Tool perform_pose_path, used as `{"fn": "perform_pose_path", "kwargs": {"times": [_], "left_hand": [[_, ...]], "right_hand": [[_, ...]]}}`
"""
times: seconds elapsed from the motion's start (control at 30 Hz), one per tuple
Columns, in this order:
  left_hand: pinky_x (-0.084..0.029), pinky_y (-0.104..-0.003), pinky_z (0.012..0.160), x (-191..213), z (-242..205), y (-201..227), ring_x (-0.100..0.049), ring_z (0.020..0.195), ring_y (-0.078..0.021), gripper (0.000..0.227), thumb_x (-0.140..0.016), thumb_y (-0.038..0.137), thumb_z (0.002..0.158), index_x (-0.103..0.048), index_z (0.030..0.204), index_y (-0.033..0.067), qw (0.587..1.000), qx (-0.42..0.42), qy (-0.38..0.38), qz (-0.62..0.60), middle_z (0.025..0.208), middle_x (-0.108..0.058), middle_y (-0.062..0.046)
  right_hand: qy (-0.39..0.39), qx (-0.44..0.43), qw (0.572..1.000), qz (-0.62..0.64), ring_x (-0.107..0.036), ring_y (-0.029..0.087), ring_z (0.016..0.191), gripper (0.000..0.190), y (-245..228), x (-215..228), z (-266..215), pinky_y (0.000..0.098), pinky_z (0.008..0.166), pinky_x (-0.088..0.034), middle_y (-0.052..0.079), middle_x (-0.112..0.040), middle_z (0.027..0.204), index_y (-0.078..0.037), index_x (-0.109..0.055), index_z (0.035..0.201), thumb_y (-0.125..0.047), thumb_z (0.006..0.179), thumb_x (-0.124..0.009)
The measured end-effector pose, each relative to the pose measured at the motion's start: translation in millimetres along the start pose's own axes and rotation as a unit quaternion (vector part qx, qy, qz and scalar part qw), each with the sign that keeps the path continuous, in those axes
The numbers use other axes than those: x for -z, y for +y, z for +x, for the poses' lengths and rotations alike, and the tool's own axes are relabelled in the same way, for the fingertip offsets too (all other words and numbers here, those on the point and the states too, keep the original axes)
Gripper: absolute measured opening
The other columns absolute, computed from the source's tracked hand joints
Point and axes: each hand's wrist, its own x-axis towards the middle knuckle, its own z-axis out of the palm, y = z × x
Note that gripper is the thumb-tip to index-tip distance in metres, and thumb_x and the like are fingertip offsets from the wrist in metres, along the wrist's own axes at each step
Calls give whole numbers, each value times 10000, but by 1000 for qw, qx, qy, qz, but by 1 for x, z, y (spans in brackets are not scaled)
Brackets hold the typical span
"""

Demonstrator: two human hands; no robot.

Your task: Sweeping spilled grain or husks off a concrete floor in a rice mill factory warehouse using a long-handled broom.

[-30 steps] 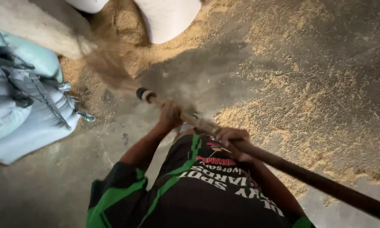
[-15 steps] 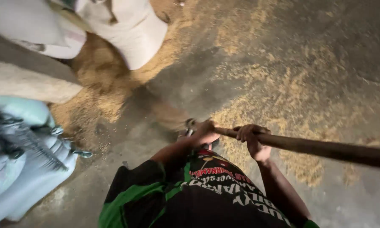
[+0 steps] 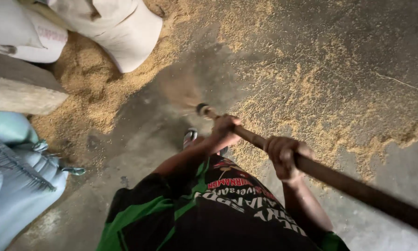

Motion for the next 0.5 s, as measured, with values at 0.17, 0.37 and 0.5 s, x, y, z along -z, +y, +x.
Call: {"fn": "perform_pose_path", "kwargs": {"times": [0.17, 0.37, 0.5], "left_hand": [[-502, -440, 623, 14, -30, -39, -668, 671, -295, 233, -851, 258, 648, -667, 640, 116, 988, 137, -30, 57, 672, -675, -101], [-509, -342, 547, -76, 4, -103, -610, 651, -179, 179, -786, 260, 803, -651, 733, 166, 966, 202, -160, 10, 686, -629, -4], [-441, -350, 642, -57, 91, -48, -589, 666, -157, 205, -802, 183, 803, -647, 675, 142, 971, 175, -151, -65, 635, -600, 0]], "right_hand": [[-99, -34, 994, -41, -613, 163, 691, 185, 19, -15, 30, 480, 881, -604, 27, -578, 710, -155, -546, 855, -194, 1034, -573], [15, -79, 995, -62, -669, 191, 728, 225, 104, 17, -5, 528, 912, -620, 51, -626, 747, -99, -616, 892, -113, 1106, -548], [15, -5, 990, -143, -667, 146, 724, 217, 89, 32, 31, 456, 838, -643, 19, -619, 743, -90, -627, 958, -214, 1101, -523]]}}
